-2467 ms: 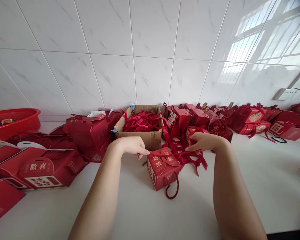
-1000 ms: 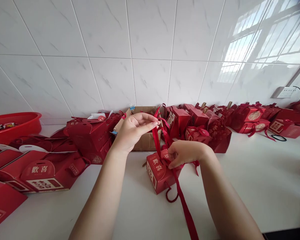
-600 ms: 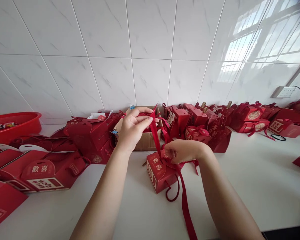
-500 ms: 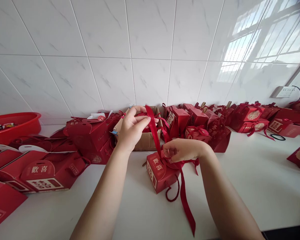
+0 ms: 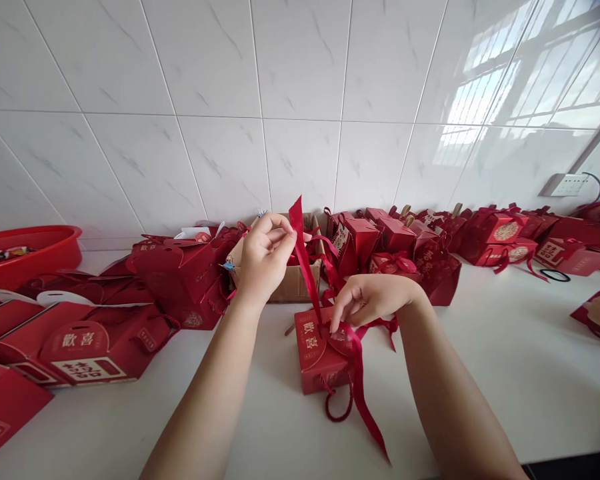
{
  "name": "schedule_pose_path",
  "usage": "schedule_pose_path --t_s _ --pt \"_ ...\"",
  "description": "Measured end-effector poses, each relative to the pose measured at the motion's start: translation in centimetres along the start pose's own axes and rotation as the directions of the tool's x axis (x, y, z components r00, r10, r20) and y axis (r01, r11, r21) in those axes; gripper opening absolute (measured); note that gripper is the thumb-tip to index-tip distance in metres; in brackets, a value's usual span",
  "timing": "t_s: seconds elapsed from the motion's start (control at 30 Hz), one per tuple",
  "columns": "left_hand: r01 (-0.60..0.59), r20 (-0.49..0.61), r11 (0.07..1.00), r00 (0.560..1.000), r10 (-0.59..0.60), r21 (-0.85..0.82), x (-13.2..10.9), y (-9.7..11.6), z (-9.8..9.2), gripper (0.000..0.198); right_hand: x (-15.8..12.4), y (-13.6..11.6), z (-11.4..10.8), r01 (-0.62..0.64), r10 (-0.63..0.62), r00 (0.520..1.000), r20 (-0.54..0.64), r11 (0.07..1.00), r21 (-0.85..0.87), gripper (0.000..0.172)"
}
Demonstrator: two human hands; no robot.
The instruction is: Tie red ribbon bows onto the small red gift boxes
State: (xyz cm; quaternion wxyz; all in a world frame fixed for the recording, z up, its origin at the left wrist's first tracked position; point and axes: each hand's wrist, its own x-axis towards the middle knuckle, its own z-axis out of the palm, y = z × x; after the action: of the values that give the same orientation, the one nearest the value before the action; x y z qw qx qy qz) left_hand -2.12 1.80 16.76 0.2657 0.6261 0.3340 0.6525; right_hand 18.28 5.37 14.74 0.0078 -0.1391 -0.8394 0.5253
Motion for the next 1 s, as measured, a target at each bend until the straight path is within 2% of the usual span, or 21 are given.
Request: schedule_pose_path --t_s 0.17,0.27,0.33,0.47,0.57,0.73,0.8,0.87,1.0 --pt "-0.012 0.035 0.999 0.999 0.010 0.049 -0.1 0.2 0.0 0.007 0.1 0.6 -0.1 -0.045 0.052 0.997 -0.065 0.994 0.105 0.021" --pt "-0.014 0.042 0.998 0.999 0.011 0.065 -0.2 0.4 0.0 0.006 0.0 0.4 -0.1 0.008 0.014 0.982 -0.191 0.993 0.116 0.017" --pt "-0.014 0.045 0.998 0.999 0.011 0.063 -0.3 0.5 0.1 0.006 0.0 0.0 0.0 0.093 -0.057 0.951 -0.304 0.990 0.105 0.021" --pt "-0.014 0.038 0.997 0.999 0.011 0.078 -0.4 0.8 0.0 0.007 -0.3 -0.9 0.4 0.274 -0.203 0.829 -0.520 0.960 0.062 0.027" --pt "-0.036 0.049 0.993 0.998 0.031 0.111 -0.5 1.2 0.1 0.008 -0.5 -1.8 1.0 0.331 -0.246 0.715 -0.654 0.943 0.008 0.031" --pt "-0.101 0.063 0.981 0.994 0.092 0.164 -0.8 1.8 0.3 0.014 -0.8 -3.1 2.0 0.281 -0.228 0.536 -0.813 0.956 -0.083 0.042" --pt "-0.115 0.060 0.978 0.992 0.106 0.172 -0.9 1.9 0.5 0.015 -0.7 -3.6 2.4 0.249 -0.210 0.479 -0.853 0.964 -0.097 0.044" --pt "-0.122 0.053 0.980 0.992 0.115 0.157 -1.0 2.0 0.7 0.017 -0.6 -3.9 2.7 0.233 -0.202 0.458 -0.866 0.967 -0.103 0.045" --pt "-0.129 0.043 0.985 0.991 0.125 0.115 -1.3 2.0 1.1 0.020 -0.5 -4.3 3.0 0.228 -0.207 0.450 -0.869 0.967 -0.113 0.047"
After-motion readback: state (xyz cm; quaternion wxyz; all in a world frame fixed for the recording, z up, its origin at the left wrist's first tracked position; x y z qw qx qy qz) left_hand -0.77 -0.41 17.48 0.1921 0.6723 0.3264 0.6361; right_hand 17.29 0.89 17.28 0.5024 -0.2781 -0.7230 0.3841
